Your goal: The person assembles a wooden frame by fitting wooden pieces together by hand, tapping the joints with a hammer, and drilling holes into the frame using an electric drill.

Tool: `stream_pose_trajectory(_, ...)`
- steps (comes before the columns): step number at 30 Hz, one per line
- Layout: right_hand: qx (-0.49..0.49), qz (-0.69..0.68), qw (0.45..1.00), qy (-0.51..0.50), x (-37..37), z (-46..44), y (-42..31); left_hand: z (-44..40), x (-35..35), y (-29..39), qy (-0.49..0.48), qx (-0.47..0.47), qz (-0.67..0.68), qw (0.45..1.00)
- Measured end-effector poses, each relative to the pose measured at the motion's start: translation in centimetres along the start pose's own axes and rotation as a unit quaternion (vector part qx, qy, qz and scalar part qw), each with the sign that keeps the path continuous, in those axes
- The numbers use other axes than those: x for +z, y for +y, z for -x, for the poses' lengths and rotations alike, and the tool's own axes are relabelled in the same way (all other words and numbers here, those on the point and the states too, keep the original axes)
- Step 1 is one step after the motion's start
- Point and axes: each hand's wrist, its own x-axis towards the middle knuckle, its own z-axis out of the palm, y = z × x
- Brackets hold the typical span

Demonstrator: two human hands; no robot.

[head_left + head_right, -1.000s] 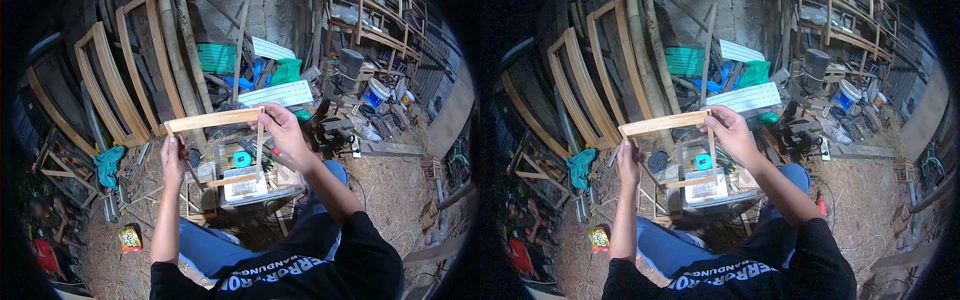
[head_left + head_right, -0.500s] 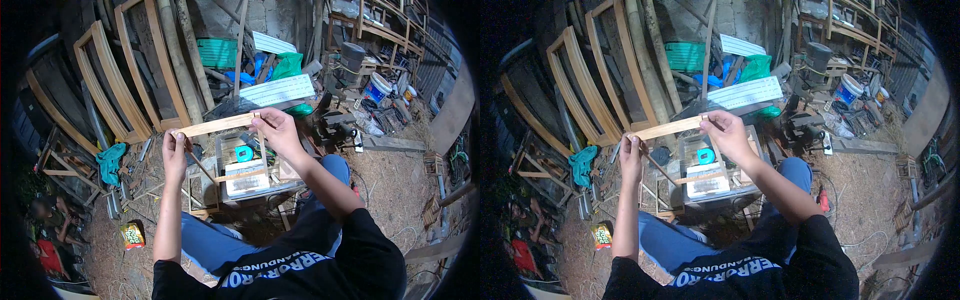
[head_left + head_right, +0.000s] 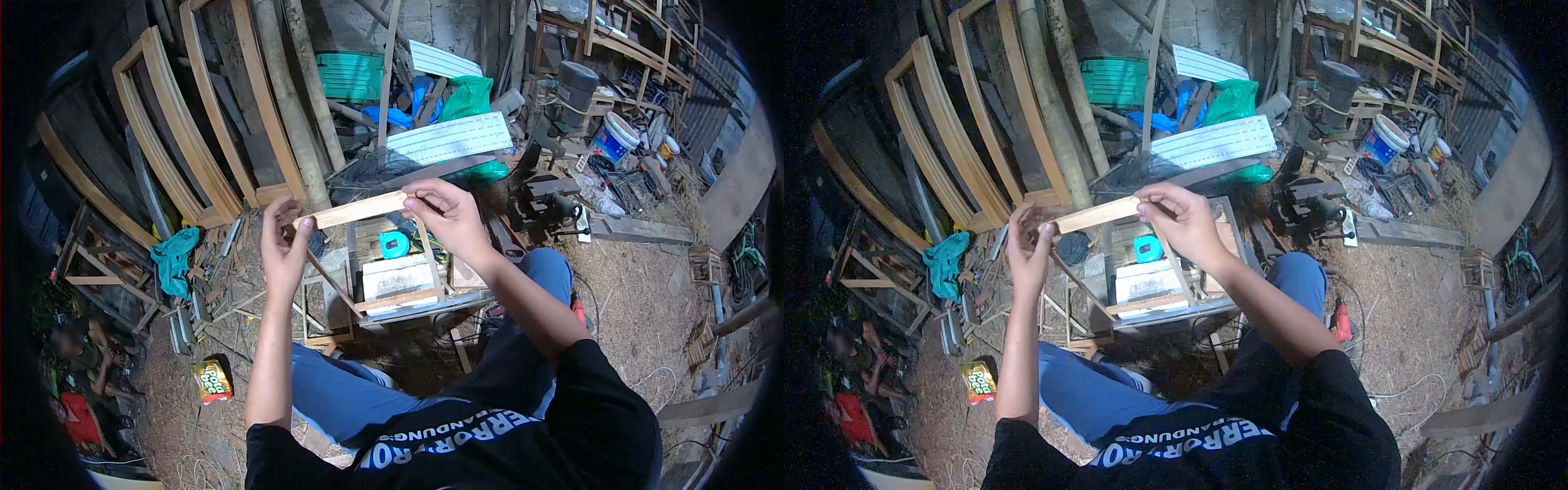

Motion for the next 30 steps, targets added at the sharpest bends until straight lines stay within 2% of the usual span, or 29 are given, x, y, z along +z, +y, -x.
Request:
stream_pose_trajectory(2, 0.01, -0.005, 1.0, 0.005, 0.0, -0.1, 0.2, -0.5, -0.4, 0.2, -0.029, 0.113, -0.161, 0.98)
stream_pose_trajectory(5, 0.006, -0.009, 1.0, 0.01, 0.1, -0.1, 0.1, -0.3, 0.3, 2.5, -0.074, 0.157, -0.265, 0.949)
stream_pose_trajectory(6, 0.0, -0.01, 1.0, 0.011, 0.0, -0.2, 0.1, -0.3, 0.4, 3.0, -0.077, 0.181, -0.358, 0.913)
stream_pose_trajectory(9, 0.009, -0.015, 1.0, 0.011, 0.0, -0.1, 0.0, -0.4, 1.6, 5.1, -0.096, 0.263, -0.468, 0.838)
stream_pose_trajectory(13, 0.006, -0.024, 1.0, 0.019, -0.2, 0.0, 0.2, -1.0, 4.2, 5.1, -0.171, 0.262, -0.385, 0.868)
stream_pose_trajectory(16, 0.042, -0.017, 0.999, 0.026, -0.5, 0.1, -0.1, -1.2, 4.9, 4.0, -0.172, 0.271, -0.365, 0.874)
stream_pose_trajectory(22, -0.012, 0.003, 0.999, 0.049, -1.0, 0.5, 0.9, -1.5, 5.5, 3.8, -0.173, 0.286, -0.359, 0.872)
stream_pose_trajectory(25, 0.022, -0.025, 0.998, 0.062, -1.3, 0.9, 0.5, -1.5, 5.9, 4.0, -0.174, 0.286, -0.356, 0.872)
stream_pose_trajectory(30, 0.018, -0.006, 0.997, 0.077, -1.8, 0.9, 1.3, -1.6, 6.5, 4.3, -0.188, 0.281, -0.358, 0.87)
